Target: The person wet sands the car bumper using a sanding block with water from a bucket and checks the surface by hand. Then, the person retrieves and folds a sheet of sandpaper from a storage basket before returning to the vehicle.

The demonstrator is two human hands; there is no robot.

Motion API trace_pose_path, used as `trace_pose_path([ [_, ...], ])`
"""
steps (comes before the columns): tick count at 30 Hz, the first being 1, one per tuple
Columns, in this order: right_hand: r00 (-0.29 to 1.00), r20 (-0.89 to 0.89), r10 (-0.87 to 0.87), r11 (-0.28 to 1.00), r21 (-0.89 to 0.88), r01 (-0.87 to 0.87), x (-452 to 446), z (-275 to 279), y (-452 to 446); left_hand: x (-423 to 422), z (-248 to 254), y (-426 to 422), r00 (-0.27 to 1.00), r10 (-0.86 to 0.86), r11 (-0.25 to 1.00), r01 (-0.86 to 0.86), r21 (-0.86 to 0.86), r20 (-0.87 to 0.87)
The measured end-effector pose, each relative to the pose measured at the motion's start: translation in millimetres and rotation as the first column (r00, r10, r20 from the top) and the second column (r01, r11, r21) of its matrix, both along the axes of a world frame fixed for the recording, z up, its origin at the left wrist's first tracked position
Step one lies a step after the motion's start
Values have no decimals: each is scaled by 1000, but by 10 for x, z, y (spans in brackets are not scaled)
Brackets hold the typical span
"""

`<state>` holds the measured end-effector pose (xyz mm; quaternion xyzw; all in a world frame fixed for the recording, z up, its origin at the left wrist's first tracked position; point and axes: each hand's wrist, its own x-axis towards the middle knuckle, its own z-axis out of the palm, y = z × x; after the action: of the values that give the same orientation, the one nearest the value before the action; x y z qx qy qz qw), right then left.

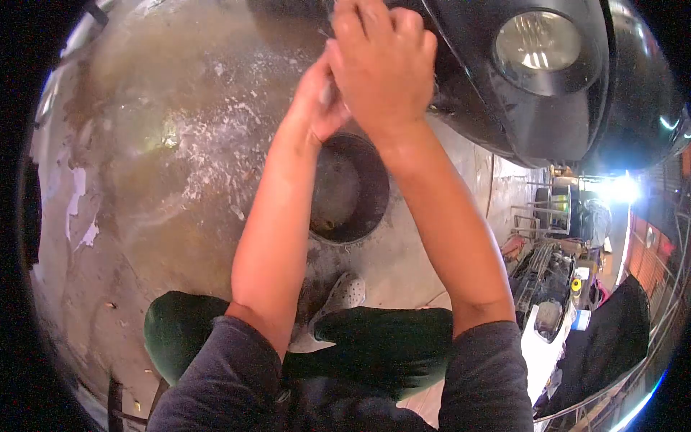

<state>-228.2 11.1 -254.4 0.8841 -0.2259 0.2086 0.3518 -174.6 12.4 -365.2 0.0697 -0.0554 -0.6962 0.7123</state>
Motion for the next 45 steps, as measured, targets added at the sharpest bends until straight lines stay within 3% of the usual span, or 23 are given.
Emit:
trace_pose_path([
  [2, 998, 11, 60, 998, 20, -60, -239, 6, -12, 57, 64, 82, 999, 0, 1000, -1, -10, -53],
  [5, 992, -6, 126, 992, 24, -126, -1142, -134, -98, 60, 78, 42, 998, -20, 992, 26, -123, 52],
  [8, 983, 46, 178, 984, -18, -177, -1085, -133, -136, 25, 181, 106, 998, -17, 999, 19, -32, 63],
  [12, 1000, -15, -1, 1000, 17, 1, 68, 20, 1, 14, 119, 114, 999, -32, 999, 32, 4, -40],
  [14, 999, -12, -31, 997, 70, 31, -41, 32, 28, 76, 109, 108, 996, -40, 999, 41, 10, -85],
  [15, 999, -16, -33, 995, 90, 34, -91, 69, 33, 108, 59, 79, 996, -84, 996, 84, -21, -17],
  [18, 994, 73, 86, 996, 18, -87, -753, -51, 50, 126, 139, 98, 994, -93, 990, 87, -111, -50],
  [22, 996, -66, -58, 995, 80, 63, -252, 49, 81, 98, 149, 140, 996, -63, 997, 60, -55, -61],
  [25, 993, -61, -98, 995, 16, 99, 244, 36, 18, 139, 271, 229, 994, 31, 999, -30, 16, -103],
  [27, 990, -63, -128, 992, 8, 129, 292, 57, 45, 134, 157, 150, 995, -37, 999, 35, -22, -95],
  [29, 989, -100, -105, 994, 17, 107, -277, -7, 121, 136, 24, 79, 988, -119, 984, 104, -144, -103],
  [33, 993, -114, -32, 999, -11, 31, -581, -9, 119, 126, 91, 107, 987, -119, 989, 107, -105, -111],
  [39, 964, -194, -182, 983, -53, 175, 558, 80, -71, 139, 160, 144, 995, -4, 1000, 2, -24, -96],
  [45, 991, -136, -2, 1000, -24, -1, -621, 91, 160, 138, 125, 90, 990, -99, 993, 91, -77, -101],
])
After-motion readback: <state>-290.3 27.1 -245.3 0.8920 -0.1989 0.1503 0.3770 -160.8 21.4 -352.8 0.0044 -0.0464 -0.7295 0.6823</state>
